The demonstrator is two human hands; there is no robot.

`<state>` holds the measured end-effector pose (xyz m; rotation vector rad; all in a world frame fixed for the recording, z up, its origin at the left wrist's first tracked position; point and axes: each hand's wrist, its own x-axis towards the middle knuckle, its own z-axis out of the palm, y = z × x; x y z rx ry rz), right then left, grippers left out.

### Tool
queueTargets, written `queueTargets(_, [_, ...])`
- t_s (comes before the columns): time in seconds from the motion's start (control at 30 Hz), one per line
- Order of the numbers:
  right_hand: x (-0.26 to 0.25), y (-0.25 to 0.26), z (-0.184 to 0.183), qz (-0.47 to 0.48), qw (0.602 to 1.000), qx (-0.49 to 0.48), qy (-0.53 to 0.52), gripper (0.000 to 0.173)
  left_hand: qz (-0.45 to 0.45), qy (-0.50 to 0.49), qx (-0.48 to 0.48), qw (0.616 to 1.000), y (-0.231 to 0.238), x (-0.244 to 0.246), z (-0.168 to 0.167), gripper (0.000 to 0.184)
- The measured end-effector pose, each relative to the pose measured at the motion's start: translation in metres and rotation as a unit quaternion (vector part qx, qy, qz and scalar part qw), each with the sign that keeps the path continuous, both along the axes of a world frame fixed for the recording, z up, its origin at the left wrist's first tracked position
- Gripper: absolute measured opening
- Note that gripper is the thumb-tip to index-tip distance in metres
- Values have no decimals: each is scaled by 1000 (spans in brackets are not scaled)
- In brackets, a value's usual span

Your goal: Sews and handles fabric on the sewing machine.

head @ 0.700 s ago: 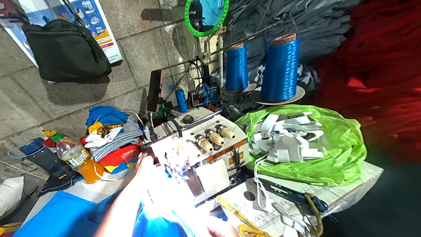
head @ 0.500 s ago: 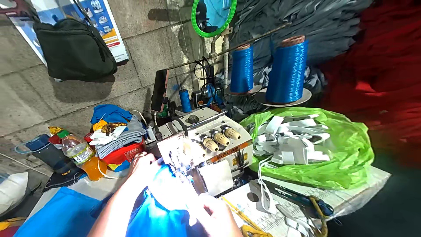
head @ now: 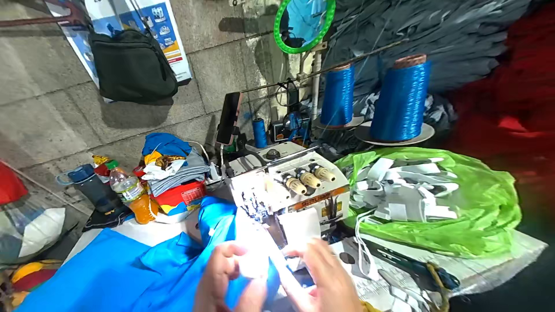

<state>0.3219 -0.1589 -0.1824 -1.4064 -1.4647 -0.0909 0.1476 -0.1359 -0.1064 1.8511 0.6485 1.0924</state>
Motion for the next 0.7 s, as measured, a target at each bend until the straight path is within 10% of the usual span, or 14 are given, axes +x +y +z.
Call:
queueTargets(0.17, [-7,-3,13,184,983,-1,-26,20,115,148,158,969,-27,-12,-3,45])
queueTargets(0.27, [5,-4,13,283,955,-59,72,21,353,269,247,861,-13,-65,-26,46])
queueTargets(0.37, [17,-12,17,339,914,-129,181,12,445,410,142,783,-12,-137,-67,62])
queueTargets(0.47, [17,-13,13,337,886,-192,255,7,405,453,17,794,-19,-164,-99,43])
queueTargets(0.7, [18,-14,10,346,856,-225,313,14,424,291,216,830,82,-169,-51,23])
